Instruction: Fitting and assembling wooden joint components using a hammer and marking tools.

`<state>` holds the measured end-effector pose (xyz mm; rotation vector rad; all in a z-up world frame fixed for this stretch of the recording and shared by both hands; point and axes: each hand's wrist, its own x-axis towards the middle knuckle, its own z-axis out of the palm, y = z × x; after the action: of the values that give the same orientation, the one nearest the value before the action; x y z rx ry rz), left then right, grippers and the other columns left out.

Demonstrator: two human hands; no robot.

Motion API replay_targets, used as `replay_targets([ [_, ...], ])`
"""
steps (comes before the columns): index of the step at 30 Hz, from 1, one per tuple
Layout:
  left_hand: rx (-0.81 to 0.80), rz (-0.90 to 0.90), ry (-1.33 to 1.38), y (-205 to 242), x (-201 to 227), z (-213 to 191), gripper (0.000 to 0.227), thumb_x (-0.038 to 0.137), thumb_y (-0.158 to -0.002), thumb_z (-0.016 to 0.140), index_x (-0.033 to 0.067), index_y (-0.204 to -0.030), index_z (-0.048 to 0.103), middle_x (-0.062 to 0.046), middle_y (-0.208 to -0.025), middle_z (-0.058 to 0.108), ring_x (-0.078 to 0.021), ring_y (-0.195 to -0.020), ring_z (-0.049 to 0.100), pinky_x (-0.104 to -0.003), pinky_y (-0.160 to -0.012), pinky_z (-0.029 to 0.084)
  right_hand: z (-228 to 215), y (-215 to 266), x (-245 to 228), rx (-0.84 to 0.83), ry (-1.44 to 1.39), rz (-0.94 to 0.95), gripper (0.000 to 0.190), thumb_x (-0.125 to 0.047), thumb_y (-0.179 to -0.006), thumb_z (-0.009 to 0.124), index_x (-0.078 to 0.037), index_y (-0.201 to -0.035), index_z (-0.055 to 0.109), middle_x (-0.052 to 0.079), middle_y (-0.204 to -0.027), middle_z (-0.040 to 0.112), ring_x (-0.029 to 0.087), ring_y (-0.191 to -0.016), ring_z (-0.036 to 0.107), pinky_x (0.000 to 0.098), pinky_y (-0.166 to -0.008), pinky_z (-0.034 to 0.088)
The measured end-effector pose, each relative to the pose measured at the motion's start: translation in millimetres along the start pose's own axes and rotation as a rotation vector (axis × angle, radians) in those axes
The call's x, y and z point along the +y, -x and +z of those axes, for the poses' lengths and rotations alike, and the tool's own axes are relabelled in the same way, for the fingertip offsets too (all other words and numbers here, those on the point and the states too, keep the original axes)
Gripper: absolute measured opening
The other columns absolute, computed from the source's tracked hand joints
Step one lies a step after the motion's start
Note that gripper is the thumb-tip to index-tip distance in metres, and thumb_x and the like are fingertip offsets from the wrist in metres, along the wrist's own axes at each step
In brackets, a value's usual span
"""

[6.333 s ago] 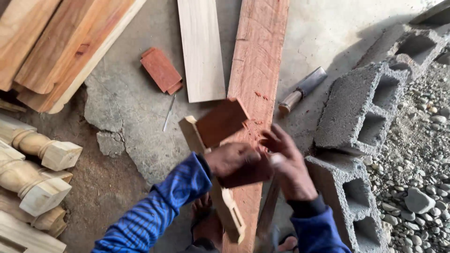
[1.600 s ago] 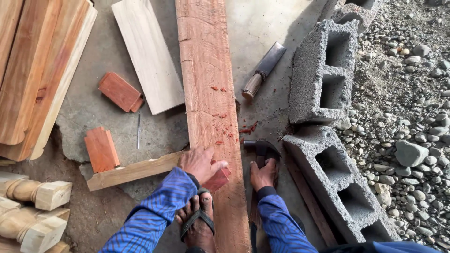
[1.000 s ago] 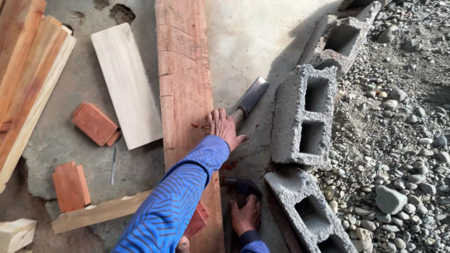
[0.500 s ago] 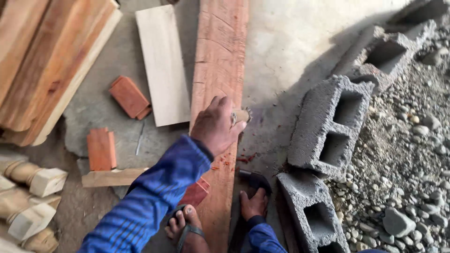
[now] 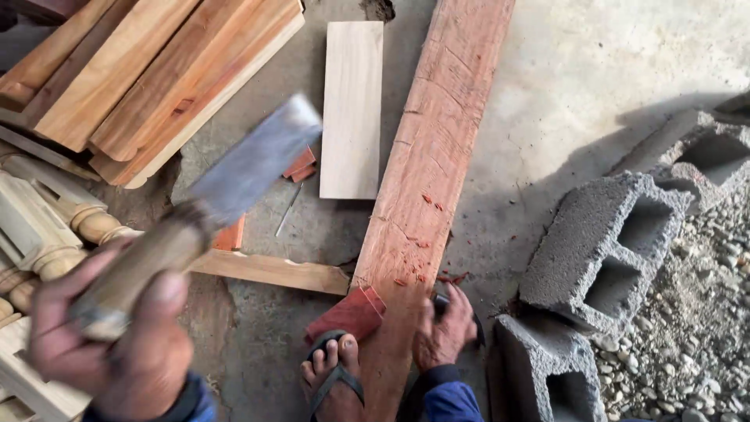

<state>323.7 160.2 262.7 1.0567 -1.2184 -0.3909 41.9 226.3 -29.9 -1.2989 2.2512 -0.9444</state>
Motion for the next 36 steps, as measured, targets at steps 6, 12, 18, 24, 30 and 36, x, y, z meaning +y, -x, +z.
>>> replay_targets([
  [6, -0.067, -0.337, -0.757, 143, -89, -216, 0.038, 0.034, -0.099, 0.066, 0.0075, -0.125, 0.059, -0.008, -0.097, 0.063, -0.0197, -0.079, 0.061, -0.037, -0.077, 0.050, 22, -139, -73, -0.459, 0.374, -0.671, 0.069, -0.049, -0.101, 0.044, -0.011, -0.158, 0.034, 0.018, -0.167, 0.024, 0.038, -0.154, 0.018, 0.0568, -0.119, 0.012],
  [12, -0.228, 0.116, -1.474, 362, -185, 21, 0.045, 0.049, -0.087, 0.056, 0.0382, -0.130, 0.050, 0.006, -0.119, 0.065, -0.0381, -0.089, 0.059, -0.055, -0.074, 0.051, 7, -54, 14, -0.539, 0.992, -1.462, 0.084, -0.050, -0.090, 0.043, -0.007, -0.160, 0.023, 0.015, -0.166, 0.022, 0.035, -0.151, 0.020, 0.0617, -0.116, 0.012],
  [18, -0.411, 0.152, -1.334, 344, -181, 22, 0.003, 0.022, -0.090, 0.066, 0.0218, -0.091, 0.063, -0.004, -0.083, 0.061, -0.0315, -0.071, 0.056, -0.054, -0.062, 0.048, -22, -58, 9, -1.009, 0.539, -1.330, 0.047, -0.049, -0.091, 0.051, -0.011, -0.118, 0.060, 0.009, -0.127, 0.056, 0.031, -0.123, 0.051, 0.0484, -0.104, 0.040],
  [24, -0.435, -0.379, -1.151, 297, -98, -54, 0.021, 0.034, -0.087, 0.064, 0.0170, -0.099, 0.061, 0.001, -0.095, 0.065, -0.0271, -0.084, 0.063, -0.048, -0.076, 0.054, 3, -110, -70, -0.548, 0.290, -0.828, 0.092, -0.065, -0.099, 0.043, 0.007, -0.156, 0.034, 0.030, -0.159, 0.034, 0.044, -0.148, 0.028, 0.0615, -0.115, 0.015],
  [30, 0.035, -0.855, -0.278, 123, -85, -305, 0.048, 0.042, -0.095, 0.066, -0.0025, -0.110, 0.059, -0.007, -0.096, 0.069, -0.0159, -0.087, 0.070, -0.031, -0.088, 0.057, -59, -52, -43, -1.193, 0.645, -1.219, 0.085, -0.067, -0.086, 0.060, 0.001, -0.134, 0.042, 0.027, -0.161, 0.024, 0.044, -0.154, 0.018, 0.0667, -0.120, 0.005],
  [36, 0.164, -0.486, -0.422, 76, 5, -138, 0.053, 0.033, -0.104, 0.073, -0.0086, -0.130, 0.055, -0.008, -0.110, 0.071, -0.0088, -0.097, 0.071, -0.022, -0.097, 0.056, -32, -70, -107, -1.077, 0.393, -0.960, 0.091, -0.029, -0.070, 0.083, -0.008, -0.149, 0.043, 0.017, -0.156, 0.040, 0.035, -0.137, 0.040, 0.0499, -0.111, 0.032],
])
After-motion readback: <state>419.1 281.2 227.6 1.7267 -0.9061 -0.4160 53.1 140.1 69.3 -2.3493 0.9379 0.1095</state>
